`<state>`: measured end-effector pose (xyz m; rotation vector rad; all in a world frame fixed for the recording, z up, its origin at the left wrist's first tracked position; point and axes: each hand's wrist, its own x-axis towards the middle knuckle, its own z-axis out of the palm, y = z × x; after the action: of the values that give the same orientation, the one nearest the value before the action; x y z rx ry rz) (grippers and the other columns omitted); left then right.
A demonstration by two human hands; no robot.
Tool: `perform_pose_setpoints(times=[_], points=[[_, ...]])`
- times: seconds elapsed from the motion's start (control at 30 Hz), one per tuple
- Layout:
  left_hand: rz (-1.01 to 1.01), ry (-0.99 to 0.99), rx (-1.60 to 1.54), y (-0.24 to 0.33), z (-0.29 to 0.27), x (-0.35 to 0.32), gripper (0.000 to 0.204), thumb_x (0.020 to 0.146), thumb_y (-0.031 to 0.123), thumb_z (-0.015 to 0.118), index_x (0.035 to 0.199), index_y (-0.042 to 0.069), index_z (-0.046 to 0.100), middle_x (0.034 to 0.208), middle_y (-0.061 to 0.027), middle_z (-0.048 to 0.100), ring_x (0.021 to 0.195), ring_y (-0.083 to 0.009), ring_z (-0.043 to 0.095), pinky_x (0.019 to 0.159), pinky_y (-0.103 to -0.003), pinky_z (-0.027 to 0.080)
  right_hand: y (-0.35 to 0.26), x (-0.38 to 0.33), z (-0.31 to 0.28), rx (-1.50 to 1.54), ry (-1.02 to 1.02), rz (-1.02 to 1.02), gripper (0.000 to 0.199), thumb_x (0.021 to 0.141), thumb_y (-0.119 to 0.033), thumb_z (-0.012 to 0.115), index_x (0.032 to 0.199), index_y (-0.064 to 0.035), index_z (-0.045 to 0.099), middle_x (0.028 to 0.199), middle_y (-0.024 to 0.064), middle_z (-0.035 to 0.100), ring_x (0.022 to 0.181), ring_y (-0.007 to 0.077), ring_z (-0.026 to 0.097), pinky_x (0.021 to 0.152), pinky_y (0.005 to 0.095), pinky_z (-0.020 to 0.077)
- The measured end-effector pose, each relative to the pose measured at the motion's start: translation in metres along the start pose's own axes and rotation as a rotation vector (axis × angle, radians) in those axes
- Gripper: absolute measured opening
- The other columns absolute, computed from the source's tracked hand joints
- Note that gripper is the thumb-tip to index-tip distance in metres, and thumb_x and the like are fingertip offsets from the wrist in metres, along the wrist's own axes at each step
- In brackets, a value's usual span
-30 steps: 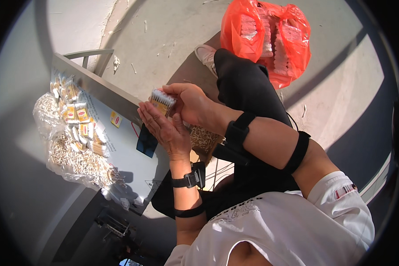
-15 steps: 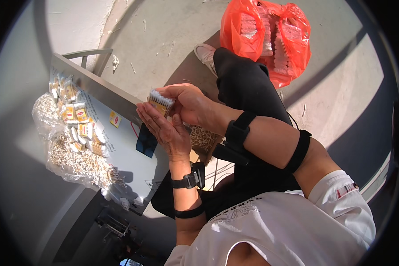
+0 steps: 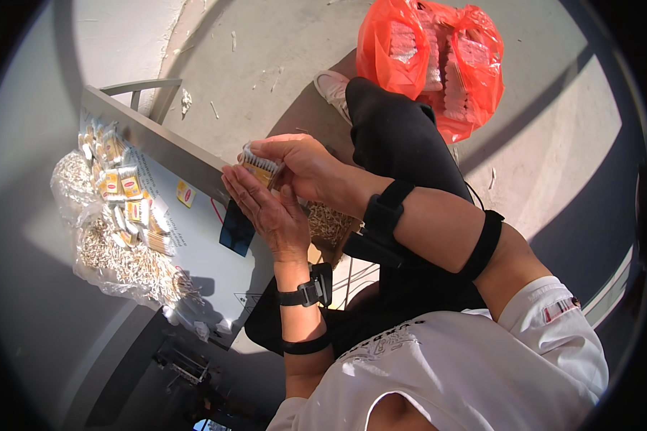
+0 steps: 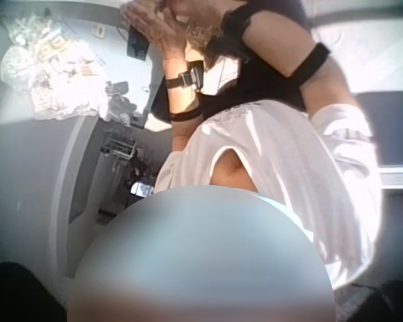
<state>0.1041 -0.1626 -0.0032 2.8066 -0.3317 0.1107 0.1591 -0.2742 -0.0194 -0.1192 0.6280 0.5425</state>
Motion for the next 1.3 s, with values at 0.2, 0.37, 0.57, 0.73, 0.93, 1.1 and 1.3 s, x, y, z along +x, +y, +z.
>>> perform_pose_setpoints(times=[0.2,0.37,0.57,0.73,0.93,1.1,1.3], points=[[0.011,-0.003,0.004,0.001,0.000,0.002,0.077,0.099,0.047,0.040,0.149,-0.005,0.013,0.155,-0.0271,0.013,0.144,-0.0424,0.015,0.116,-0.048,0.018,-0.003,0.000,0.003,0.057,0.045,0.030,0.017,0.091,-0.011,0.064,0.097,0.0052,0.063,0.100,0.0155,0.066,0.091,0.0239,0.066,0.082,0.0379,0.0555],[0.004,-0.021,0.035,0.004,0.000,0.003,0.077,0.099,0.048,0.039,0.150,-0.004,0.013,0.155,-0.0269,0.013,0.144,-0.0422,0.015,0.116,-0.048,0.017,-0.005,0.006,0.003,-0.191,0.062,-0.027,0.025,0.092,-0.016,0.064,0.103,0.0059,0.060,0.101,0.0153,0.065,0.092,0.0240,0.065,0.083,0.0369,0.0545],[-0.005,-0.004,-0.017,0.000,0.000,0.001,0.078,0.099,0.051,0.036,0.150,-0.004,0.013,0.155,-0.0258,0.013,0.144,-0.0417,0.014,0.116,-0.048,0.016,0.000,-0.001,-0.005,0.134,0.018,0.041,0.042,0.098,-0.031,0.054,0.116,0.0072,0.052,0.113,0.0184,0.059,0.106,0.0253,0.059,0.094,0.0387,0.0486],[0.020,-0.023,0.004,0.000,-0.002,0.001,0.078,0.099,0.053,0.033,0.150,-0.003,0.015,0.156,-0.0241,0.013,0.144,-0.0409,0.014,0.116,-0.048,0.016,0.009,-0.002,-0.004,0.087,-0.074,-0.026,0.044,0.098,-0.037,0.055,0.109,0.0053,0.057,0.107,0.0166,0.062,0.101,0.0263,0.061,0.091,0.0375,0.0497],[0.013,-0.062,0.055,0.002,-0.001,0.002,0.076,0.100,0.053,0.032,0.150,-0.002,0.017,0.156,-0.0229,0.014,0.145,-0.0404,0.013,0.116,-0.048,0.016,0.005,0.007,0.006,-1.095,0.242,-0.636,0.042,0.094,-0.042,0.059,0.088,-0.0012,0.066,0.068,0.0115,0.063,0.065,0.0229,0.066,0.059,0.0377,0.0504],[-0.012,-0.042,0.020,0.005,-0.002,0.002,0.075,0.100,0.052,0.031,0.150,-0.002,0.018,0.156,-0.0229,0.014,0.145,-0.0399,0.013,0.116,-0.048,0.016,-0.007,0.005,0.013,-1.563,0.207,-0.648,0.045,0.094,-0.042,0.053,0.071,-0.0041,0.061,0.059,0.0139,0.059,0.059,0.0351,0.059,0.055,0.0427,0.0451],[-0.017,-0.023,-0.007,0.003,0.000,0.001,0.075,0.100,0.052,0.032,0.149,-0.003,0.019,0.156,-0.0228,0.017,0.145,-0.0385,0.015,0.116,-0.046,0.015,-0.005,0.015,0.007,-1.608,0.192,-0.686,0.038,0.093,-0.033,0.053,0.068,-0.0042,0.059,0.060,0.0160,0.058,0.060,0.0369,0.059,0.056,0.0449,0.0462]])
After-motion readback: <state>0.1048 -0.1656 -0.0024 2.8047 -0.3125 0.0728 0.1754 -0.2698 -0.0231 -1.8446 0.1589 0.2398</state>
